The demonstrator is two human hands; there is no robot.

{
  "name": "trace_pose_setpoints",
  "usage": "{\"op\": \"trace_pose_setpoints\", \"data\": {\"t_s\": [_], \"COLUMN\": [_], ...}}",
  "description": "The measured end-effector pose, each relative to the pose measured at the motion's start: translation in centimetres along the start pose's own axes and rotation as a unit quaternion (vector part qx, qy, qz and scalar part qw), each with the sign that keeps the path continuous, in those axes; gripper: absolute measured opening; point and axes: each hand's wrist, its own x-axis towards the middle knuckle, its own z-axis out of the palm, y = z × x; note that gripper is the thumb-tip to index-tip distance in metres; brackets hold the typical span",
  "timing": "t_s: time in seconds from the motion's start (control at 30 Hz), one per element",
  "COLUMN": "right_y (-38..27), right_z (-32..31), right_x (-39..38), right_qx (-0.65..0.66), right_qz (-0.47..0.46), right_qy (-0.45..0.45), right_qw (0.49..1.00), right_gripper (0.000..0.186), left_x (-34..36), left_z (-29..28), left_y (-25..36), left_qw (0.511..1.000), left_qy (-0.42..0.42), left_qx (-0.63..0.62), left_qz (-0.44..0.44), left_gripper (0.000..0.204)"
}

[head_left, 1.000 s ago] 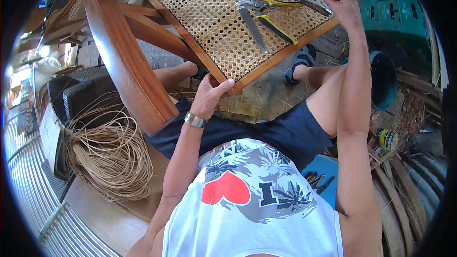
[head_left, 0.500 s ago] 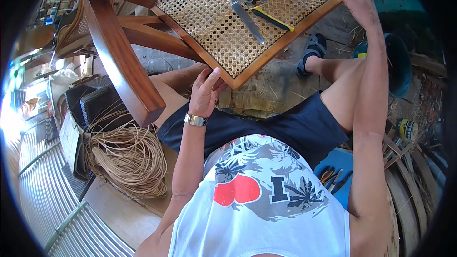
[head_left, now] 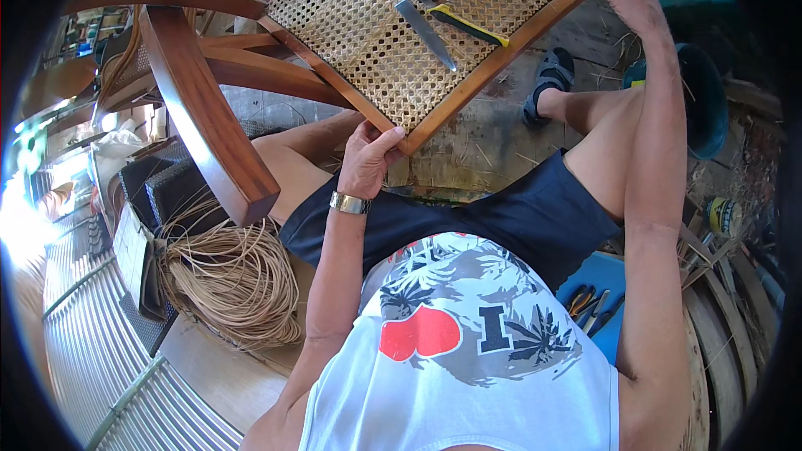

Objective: Weaving and repairing the seat of a wooden chair using rattan strands and tools.

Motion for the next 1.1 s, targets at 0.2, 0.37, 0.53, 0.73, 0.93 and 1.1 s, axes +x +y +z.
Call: {"op": "trace_pose_setpoints", "data": {"t_s": [0.2,0.37,0.53,0.73,0.93,1.1], "right_y": [-0.5,-0.8,-1.2,-1.3,-1.3,-1.3], "right_z": [0.0,0.1,0.2,0.7,1.0,1.0], "right_x": [-0.1,-0.2,-0.1,0.1,0.1,0.0], "right_qx": [-0.014,-0.001,-0.009,-0.006,0.004,0.000], "right_qz": [0.026,0.022,0.030,-0.002,0.016,0.010], "right_qy": [-0.009,-0.014,-0.023,-0.019,-0.024,-0.030], "right_qw": [1.000,1.000,0.999,1.000,1.000,0.999], "right_gripper": [0.015,0.014,0.013,0.012,0.011,0.011], "left_x": [0.9,1.4,1.4,1.4,1.3,1.3], "left_z": [0.0,-0.4,-0.4,-0.8,-0.7,-0.6], "left_y": [0.1,-0.6,-1.1,-0.9,-0.9,-0.9], "left_qw": [0.999,0.994,0.991,0.984,0.974,0.978], "left_qy": [0.014,0.018,0.033,0.032,0.042,0.048], "left_qx": [0.043,0.102,0.119,0.167,0.212,0.196], "left_qz": [0.005,0.037,0.050,0.058,0.062,0.052], "left_gripper": [0.037,0.036,0.036,0.035,0.035,0.034]}}
